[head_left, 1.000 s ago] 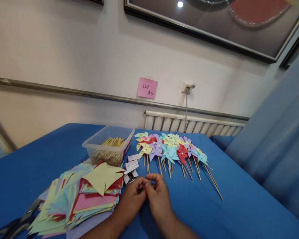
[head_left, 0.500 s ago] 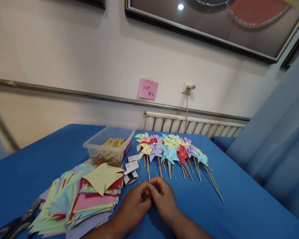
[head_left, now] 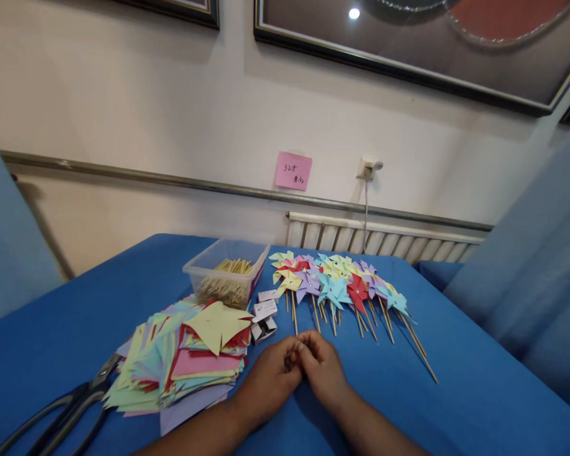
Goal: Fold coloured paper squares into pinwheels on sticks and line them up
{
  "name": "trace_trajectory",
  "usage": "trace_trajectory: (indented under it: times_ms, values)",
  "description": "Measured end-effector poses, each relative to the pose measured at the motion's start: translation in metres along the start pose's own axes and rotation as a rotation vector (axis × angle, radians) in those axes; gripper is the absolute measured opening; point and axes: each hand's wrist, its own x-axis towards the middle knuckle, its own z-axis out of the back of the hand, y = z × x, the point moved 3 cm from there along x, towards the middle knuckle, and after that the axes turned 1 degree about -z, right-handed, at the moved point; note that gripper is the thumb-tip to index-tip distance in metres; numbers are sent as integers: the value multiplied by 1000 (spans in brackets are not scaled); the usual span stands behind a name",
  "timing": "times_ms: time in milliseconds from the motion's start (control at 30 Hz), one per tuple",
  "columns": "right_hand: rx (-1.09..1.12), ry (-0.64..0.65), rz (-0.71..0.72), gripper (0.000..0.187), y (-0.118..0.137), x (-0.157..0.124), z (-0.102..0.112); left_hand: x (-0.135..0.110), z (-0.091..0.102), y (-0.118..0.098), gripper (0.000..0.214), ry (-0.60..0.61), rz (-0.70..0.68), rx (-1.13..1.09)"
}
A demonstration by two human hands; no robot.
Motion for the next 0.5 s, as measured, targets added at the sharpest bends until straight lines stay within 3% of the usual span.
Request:
trace_trajectory:
  times_ms: [500]
  values:
    - [-92, 29, 39, 20, 6, -4, 1, -6, 7, -16, 17, 66, -1, 151]
